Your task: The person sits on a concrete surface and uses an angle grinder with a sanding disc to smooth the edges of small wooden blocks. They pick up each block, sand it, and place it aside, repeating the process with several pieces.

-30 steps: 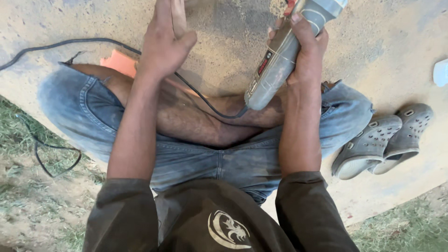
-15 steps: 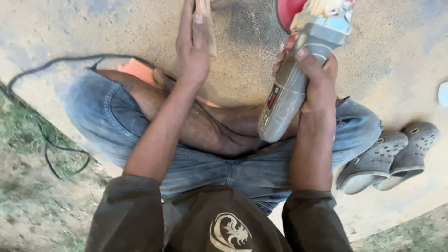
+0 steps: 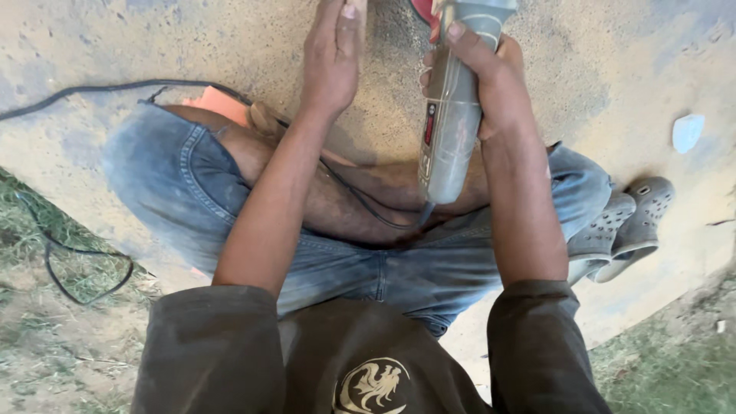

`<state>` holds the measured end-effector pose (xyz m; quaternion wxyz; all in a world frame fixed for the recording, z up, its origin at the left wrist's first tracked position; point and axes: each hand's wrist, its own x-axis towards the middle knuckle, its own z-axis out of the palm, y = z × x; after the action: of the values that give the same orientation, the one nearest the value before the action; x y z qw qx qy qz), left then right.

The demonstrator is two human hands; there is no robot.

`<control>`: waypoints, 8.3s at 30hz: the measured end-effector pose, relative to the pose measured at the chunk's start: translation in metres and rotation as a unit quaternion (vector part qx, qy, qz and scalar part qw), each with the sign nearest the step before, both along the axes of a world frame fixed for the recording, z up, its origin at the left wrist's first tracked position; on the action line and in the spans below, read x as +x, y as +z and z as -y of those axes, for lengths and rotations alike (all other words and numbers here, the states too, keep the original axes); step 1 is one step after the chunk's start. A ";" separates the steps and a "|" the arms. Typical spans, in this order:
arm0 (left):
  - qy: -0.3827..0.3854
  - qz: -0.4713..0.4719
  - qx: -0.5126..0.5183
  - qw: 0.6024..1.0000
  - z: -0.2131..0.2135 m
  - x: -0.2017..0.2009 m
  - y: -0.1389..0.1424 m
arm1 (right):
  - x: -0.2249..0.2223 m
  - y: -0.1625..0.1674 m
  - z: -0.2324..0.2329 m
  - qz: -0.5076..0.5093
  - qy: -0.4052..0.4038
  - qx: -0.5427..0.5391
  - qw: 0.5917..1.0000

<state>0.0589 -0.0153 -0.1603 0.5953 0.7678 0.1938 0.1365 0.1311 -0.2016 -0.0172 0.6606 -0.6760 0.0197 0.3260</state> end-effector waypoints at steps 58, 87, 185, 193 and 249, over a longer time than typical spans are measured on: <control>0.029 0.005 0.048 0.998 0.059 0.037 -0.008 | 0.045 -0.004 0.038 -0.092 -0.003 0.014 0.996; 0.026 -0.004 0.044 0.999 0.065 0.038 0.007 | 0.020 0.007 0.077 -0.095 -0.034 -0.033 0.994; -0.224 -0.046 0.122 0.966 -0.003 0.037 -0.036 | -0.020 0.008 0.060 -0.043 -0.081 0.039 0.995; -0.199 0.045 0.121 0.971 0.015 0.045 -0.032 | 0.017 0.009 0.031 -0.088 -0.026 0.006 0.996; -0.181 -0.008 0.116 0.976 0.031 0.046 -0.043 | -0.010 0.016 0.106 -0.110 -0.037 -0.018 0.993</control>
<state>0.1051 -0.0468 -0.2037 0.5151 0.8552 0.0389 0.0419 0.1207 -0.3077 -0.0017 0.6535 -0.6469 0.1233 0.3732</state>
